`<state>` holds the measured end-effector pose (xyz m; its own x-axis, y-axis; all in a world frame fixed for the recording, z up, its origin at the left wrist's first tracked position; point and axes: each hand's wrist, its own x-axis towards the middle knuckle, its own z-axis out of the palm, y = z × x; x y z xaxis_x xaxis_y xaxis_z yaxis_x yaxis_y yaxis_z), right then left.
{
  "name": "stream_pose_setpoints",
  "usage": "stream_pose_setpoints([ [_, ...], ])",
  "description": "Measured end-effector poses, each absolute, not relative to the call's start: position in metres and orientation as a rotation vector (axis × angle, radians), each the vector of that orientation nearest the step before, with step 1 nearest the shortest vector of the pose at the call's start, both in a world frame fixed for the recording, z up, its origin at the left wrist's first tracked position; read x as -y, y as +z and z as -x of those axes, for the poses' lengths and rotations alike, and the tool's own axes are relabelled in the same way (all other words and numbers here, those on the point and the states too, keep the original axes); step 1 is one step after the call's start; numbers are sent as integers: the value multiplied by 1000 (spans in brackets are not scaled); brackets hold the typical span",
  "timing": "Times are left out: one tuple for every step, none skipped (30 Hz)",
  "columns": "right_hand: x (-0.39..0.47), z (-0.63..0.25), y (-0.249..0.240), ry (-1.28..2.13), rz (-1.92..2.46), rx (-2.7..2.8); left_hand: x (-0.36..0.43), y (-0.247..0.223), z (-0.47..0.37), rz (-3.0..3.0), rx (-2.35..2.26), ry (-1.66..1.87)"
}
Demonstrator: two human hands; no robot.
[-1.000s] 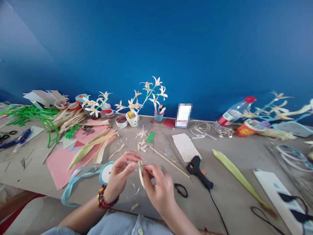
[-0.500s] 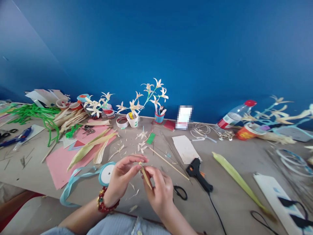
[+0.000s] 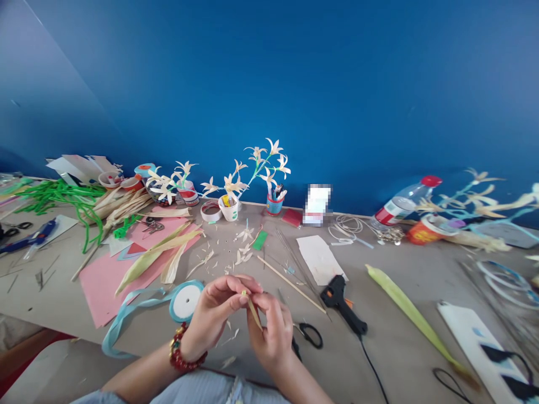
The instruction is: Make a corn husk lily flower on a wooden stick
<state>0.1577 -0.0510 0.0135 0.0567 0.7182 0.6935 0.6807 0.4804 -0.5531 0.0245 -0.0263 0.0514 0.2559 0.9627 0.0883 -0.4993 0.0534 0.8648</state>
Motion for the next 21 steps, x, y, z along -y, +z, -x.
stream_pose_setpoints([
  [51,-157,14,41,1220,1651,26,51,-24,-955,-612,1228],
  [51,-157,14,32,1219,1653,26,51,-24,-961,-605,1229],
  [52,-157,13,20,1217,1655,26,52,-24,-965,-599,1229],
  [52,-157,12,8,1218,1656,26,52,-24,-968,-597,1232],
  [52,-158,11,0,1220,1655,26,52,-25,-970,-598,1234],
  [52,-158,10,1,1222,1655,25,52,-24,-968,-601,1236],
  [51,-159,9,6,1220,1655,25,52,-24,-964,-602,1235],
  [51,-160,8,19,1212,1665,24,52,-23,-950,-603,1230],
  [51,-161,8,33,1194,1681,23,51,-22,-926,-603,1219],
  [50,-162,9,45,1174,1694,22,51,-21,-893,-601,1200],
  [49,-163,11,64,1153,1715,20,50,-20,-856,-595,1178],
  [49,-164,14,100,1136,1739,18,49,-18,-816,-585,1154],
  [48,-166,17,151,1124,1762,17,49,-17,-781,-571,1130],
  [48,-167,20,215,1114,1784,15,49,-16,-752,-556,1110],
  [48,-168,23,281,1102,1804,14,49,-15,-730,-540,1092],
  [48,-168,26,345,1092,1820,13,49,-14,-712,-527,1075],
  [48,-168,28,395,1086,1824,13,49,-13,-699,-517,1059],
  [49,-168,29,428,1089,1812,13,49,-13,-689,-509,1044],
  [49,-168,30,452,1096,1793,13,50,-13,-682,-504,1028],
  [50,-167,29,473,1111,1764,13,50,-13,-677,-497,1013],
  [51,-166,29,492,1125,1734,13,50,-12,-674,-490,1000],
])
